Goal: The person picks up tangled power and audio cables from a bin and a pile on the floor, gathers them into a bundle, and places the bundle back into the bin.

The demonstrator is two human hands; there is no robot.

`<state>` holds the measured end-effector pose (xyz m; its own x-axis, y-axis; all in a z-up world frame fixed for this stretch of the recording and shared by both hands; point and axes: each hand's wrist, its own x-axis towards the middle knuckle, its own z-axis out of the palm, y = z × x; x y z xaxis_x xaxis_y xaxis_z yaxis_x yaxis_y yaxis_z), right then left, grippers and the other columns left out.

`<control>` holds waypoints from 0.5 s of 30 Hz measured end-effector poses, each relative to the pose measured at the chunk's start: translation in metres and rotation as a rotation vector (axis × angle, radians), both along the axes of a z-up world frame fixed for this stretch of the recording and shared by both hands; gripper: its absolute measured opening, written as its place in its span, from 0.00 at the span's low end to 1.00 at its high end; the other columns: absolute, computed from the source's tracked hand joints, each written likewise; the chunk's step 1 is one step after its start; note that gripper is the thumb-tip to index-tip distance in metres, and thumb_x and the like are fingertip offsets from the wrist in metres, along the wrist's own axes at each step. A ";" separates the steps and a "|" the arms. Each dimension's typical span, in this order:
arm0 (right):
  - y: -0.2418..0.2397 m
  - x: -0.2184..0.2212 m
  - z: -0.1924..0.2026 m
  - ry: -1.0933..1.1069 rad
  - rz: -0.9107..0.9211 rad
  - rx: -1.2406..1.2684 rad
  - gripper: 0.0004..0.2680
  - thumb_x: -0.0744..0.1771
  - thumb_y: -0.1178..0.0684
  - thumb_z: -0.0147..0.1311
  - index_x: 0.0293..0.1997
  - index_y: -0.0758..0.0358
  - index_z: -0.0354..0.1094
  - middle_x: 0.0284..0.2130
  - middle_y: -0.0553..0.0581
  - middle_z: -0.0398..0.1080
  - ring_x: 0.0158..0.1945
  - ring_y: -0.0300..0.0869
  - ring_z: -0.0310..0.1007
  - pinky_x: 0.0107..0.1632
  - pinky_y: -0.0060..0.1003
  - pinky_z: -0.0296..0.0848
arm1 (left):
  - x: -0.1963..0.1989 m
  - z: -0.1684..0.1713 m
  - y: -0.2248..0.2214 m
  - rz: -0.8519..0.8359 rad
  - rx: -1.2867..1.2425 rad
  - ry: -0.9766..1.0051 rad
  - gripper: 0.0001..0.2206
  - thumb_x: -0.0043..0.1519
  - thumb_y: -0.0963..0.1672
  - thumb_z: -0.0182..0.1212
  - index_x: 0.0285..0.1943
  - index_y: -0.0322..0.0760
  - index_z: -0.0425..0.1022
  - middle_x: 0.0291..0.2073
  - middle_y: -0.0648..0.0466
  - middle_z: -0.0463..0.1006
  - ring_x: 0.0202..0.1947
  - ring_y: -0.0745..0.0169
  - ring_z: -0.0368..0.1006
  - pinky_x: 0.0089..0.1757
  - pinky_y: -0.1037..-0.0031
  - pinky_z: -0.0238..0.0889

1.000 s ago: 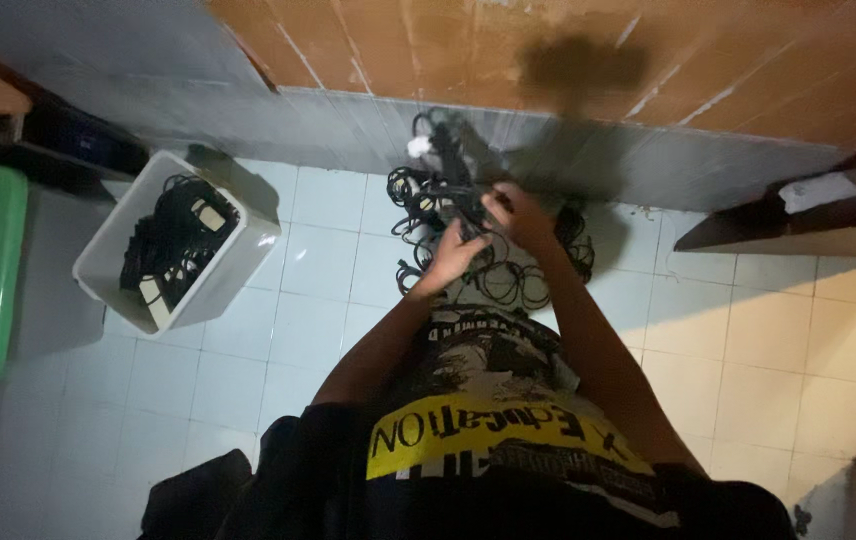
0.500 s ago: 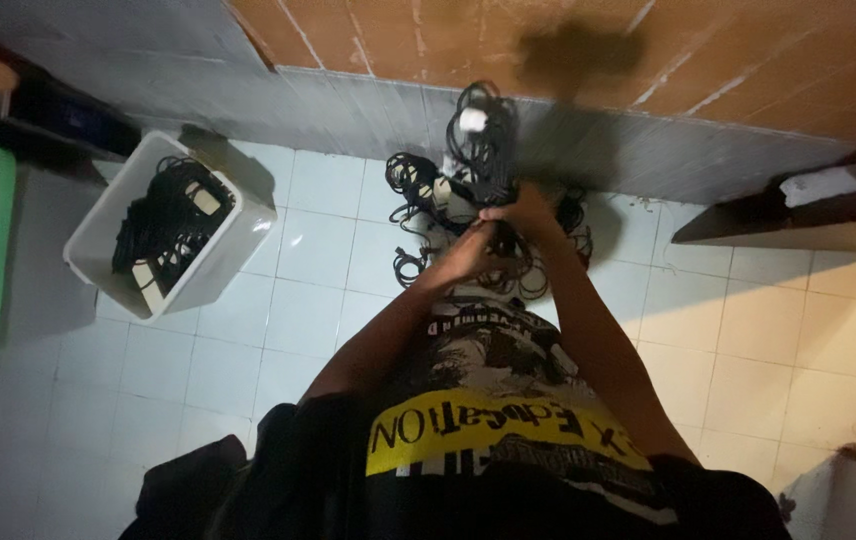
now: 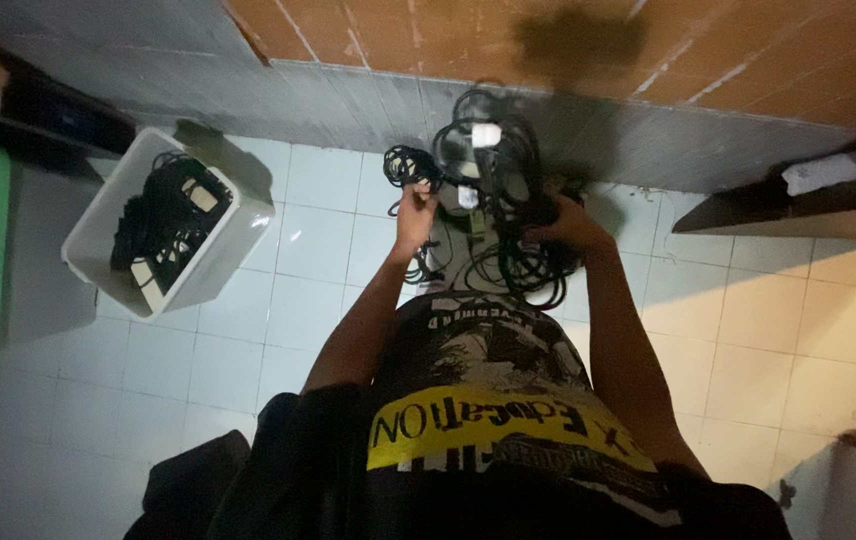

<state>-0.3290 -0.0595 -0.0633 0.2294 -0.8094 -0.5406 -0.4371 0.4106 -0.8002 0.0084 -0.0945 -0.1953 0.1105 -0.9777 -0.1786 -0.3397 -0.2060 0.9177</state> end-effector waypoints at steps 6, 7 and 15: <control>0.010 -0.029 -0.011 -0.155 0.161 -0.127 0.40 0.49 0.51 0.74 0.69 0.66 0.59 0.56 0.63 0.72 0.59 0.52 0.70 0.61 0.45 0.69 | -0.010 -0.009 -0.020 -0.313 -0.422 -0.191 0.39 0.50 0.39 0.70 0.71 0.19 0.53 0.57 0.29 0.65 0.57 0.33 0.64 0.53 0.50 0.61; 0.011 -0.027 -0.010 -0.155 0.149 -0.100 0.40 0.49 0.51 0.74 0.68 0.66 0.60 0.55 0.63 0.73 0.58 0.52 0.71 0.61 0.46 0.70 | -0.011 -0.008 -0.024 -0.337 -0.444 -0.260 0.32 0.54 0.40 0.69 0.66 0.23 0.59 0.56 0.33 0.69 0.56 0.35 0.66 0.53 0.52 0.63; 0.006 -0.002 0.014 -0.148 0.288 -0.195 0.37 0.49 0.49 0.75 0.64 0.67 0.65 0.57 0.64 0.72 0.60 0.53 0.70 0.63 0.49 0.67 | -0.028 -0.011 -0.011 -0.505 0.211 -0.026 0.15 0.66 0.45 0.59 0.60 0.33 0.72 0.53 0.45 0.77 0.55 0.48 0.72 0.55 0.62 0.66</control>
<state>-0.3311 -0.0539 -0.0497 0.5269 -0.7848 -0.3262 -0.3860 0.1210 -0.9145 -0.0199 -0.1050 -0.2064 -0.3559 -0.8537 -0.3801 -0.4664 -0.1902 0.8639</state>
